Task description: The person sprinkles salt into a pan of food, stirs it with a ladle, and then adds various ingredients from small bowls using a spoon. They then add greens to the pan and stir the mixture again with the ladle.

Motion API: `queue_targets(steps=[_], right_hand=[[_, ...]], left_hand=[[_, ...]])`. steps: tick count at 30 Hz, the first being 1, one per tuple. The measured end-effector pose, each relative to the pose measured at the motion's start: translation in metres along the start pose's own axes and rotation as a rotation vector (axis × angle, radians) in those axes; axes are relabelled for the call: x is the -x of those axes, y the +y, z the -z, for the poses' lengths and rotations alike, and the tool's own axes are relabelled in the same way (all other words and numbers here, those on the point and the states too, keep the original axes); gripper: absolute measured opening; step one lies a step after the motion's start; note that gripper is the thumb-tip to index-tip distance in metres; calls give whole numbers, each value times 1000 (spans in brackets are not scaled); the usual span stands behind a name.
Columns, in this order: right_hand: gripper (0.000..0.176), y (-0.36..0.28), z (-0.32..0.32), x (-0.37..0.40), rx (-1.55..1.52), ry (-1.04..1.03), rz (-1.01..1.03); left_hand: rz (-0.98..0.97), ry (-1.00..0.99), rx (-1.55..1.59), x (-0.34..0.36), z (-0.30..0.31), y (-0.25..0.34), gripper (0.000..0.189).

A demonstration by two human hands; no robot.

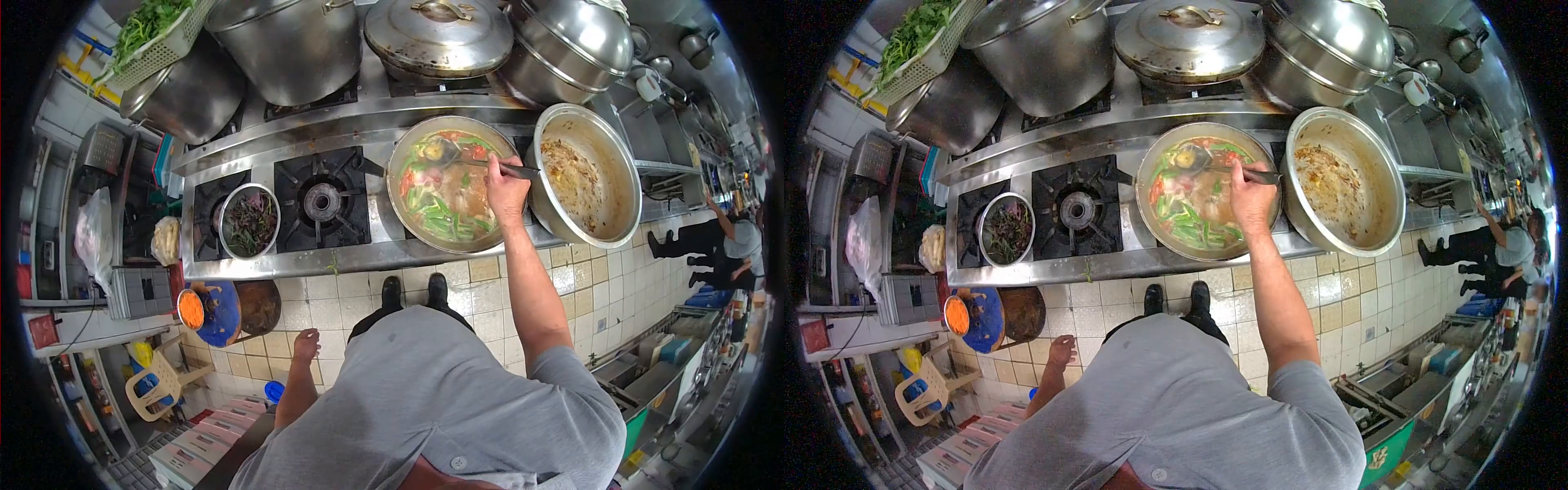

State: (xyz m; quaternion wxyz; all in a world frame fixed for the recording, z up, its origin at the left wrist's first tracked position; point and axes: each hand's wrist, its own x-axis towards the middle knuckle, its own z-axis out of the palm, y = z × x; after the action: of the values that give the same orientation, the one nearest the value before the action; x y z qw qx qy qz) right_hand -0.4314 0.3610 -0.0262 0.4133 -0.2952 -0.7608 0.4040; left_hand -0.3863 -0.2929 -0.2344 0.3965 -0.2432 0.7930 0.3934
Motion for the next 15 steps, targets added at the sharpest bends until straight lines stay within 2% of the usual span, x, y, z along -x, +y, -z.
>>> queue_targets(steps=[7,10,15], right_hand=[[25,-11,4,0,18,5,-40],[25,-23,8,3,-30,-1,-123],[24,-15,2,12,-100,-51,-145]], left_hand=[[-24,-17,25,-12,5,0,33],[-28,-17,25,-13,7,3,33],[-37,-22,53,-16,12,6,30]])
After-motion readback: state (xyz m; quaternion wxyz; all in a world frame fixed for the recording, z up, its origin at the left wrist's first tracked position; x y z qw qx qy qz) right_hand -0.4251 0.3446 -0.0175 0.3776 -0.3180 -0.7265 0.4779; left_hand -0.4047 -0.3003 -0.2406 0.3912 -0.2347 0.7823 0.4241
